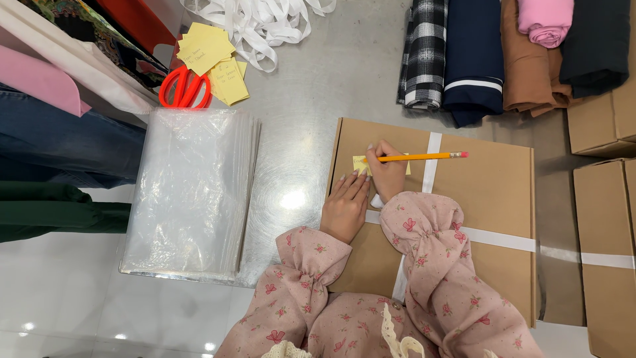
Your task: The person ties a white ribbon around a cardboard box and then writes on a yellow sticky note with a pencil before placing it on the box.
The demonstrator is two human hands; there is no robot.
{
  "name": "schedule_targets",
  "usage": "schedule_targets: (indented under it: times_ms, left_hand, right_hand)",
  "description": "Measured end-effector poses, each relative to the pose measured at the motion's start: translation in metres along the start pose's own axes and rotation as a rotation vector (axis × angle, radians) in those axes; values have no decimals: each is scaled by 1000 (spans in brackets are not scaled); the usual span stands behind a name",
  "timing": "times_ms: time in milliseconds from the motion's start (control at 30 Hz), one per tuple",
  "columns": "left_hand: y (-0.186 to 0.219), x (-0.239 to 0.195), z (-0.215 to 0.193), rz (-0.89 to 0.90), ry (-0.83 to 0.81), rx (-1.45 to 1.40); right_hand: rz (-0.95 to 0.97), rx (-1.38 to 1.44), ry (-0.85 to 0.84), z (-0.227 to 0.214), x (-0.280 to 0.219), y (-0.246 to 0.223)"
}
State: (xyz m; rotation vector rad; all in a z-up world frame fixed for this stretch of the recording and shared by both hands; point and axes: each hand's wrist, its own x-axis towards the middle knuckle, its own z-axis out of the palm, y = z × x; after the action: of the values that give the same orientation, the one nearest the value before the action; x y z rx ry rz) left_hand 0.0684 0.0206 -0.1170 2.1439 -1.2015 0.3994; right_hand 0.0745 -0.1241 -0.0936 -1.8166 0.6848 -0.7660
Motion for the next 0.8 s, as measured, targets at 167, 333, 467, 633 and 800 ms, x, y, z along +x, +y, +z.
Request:
schedule_targets:
  times_ms: [167, 333, 467, 633, 800]
  left_hand:
    - [1, 1, -3, 2, -1, 7]
    - [-1, 1, -2, 10, 2, 8]
    - [1, 2, -4, 5, 1, 7]
    - [0, 2, -4, 7, -9, 8]
    - [2, 2, -5, 0, -10, 6]
  right_hand:
    - [-11, -3, -20, 1, 1, 4]
    - [-19, 13, -25, 2, 0, 3]
    - [-48, -9, -14, 0, 1, 12]
    - [-35, -2, -11, 2, 2, 12]
    - [-47, -23, 11, 2, 1, 17]
